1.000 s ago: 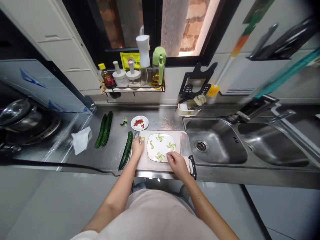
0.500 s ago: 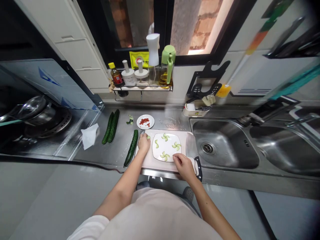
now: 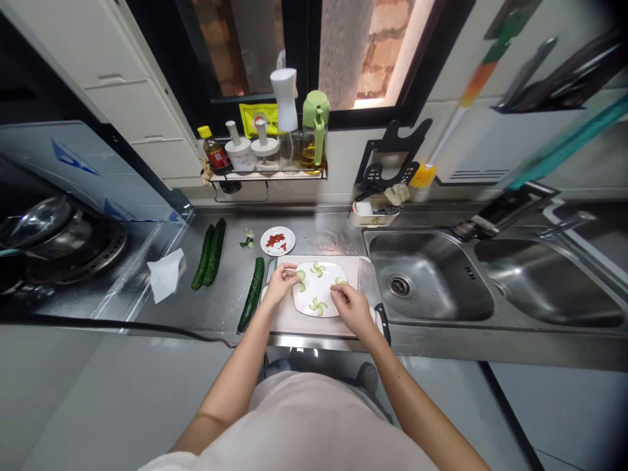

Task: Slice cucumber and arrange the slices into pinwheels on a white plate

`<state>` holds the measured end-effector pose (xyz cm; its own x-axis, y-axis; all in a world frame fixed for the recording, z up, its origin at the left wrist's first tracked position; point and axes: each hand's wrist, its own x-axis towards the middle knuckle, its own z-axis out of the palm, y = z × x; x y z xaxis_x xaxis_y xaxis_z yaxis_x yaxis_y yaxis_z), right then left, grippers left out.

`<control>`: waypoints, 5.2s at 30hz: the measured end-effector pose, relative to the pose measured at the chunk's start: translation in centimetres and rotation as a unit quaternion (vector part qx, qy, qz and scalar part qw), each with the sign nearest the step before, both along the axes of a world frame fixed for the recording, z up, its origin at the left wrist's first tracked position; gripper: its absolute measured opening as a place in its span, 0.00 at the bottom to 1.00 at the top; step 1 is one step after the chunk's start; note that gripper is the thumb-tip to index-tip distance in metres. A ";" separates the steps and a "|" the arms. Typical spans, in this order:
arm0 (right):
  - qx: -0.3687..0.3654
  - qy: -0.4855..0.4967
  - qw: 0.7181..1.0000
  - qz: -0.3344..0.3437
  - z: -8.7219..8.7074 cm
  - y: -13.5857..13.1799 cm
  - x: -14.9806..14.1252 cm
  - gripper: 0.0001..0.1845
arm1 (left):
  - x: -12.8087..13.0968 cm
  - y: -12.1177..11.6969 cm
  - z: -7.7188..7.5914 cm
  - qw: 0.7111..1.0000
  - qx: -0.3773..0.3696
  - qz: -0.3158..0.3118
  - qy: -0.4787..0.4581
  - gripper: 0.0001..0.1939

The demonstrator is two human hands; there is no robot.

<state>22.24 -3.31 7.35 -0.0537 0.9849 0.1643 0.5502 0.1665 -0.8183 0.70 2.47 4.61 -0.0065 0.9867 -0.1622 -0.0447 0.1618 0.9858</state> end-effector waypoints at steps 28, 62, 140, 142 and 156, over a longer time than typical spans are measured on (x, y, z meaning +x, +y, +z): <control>0.001 0.133 0.987 0.089 3.6 2.0 -2.6 0.09 | 2.5 -3.8 6.0 0.918 -0.207 -0.123 -0.314 0.25; -0.132 0.169 0.949 0.232 1.5 6.7 -3.5 0.13 | 0.2 -1.0 3.7 0.997 -0.031 -0.033 -0.060 0.23; -0.202 -0.153 0.958 0.135 -6.4 10.6 -5.7 0.08 | 0.0 0.4 -5.6 0.927 0.021 -0.003 0.375 0.08; -0.200 -0.156 0.958 0.132 -6.4 10.6 -5.7 0.08 | 0.0 0.4 -5.6 0.928 0.019 -0.002 0.372 0.08; -0.200 -0.167 0.957 0.124 -6.3 10.5 -5.9 0.09 | 0.1 0.4 -5.6 0.936 0.007 0.001 0.352 0.08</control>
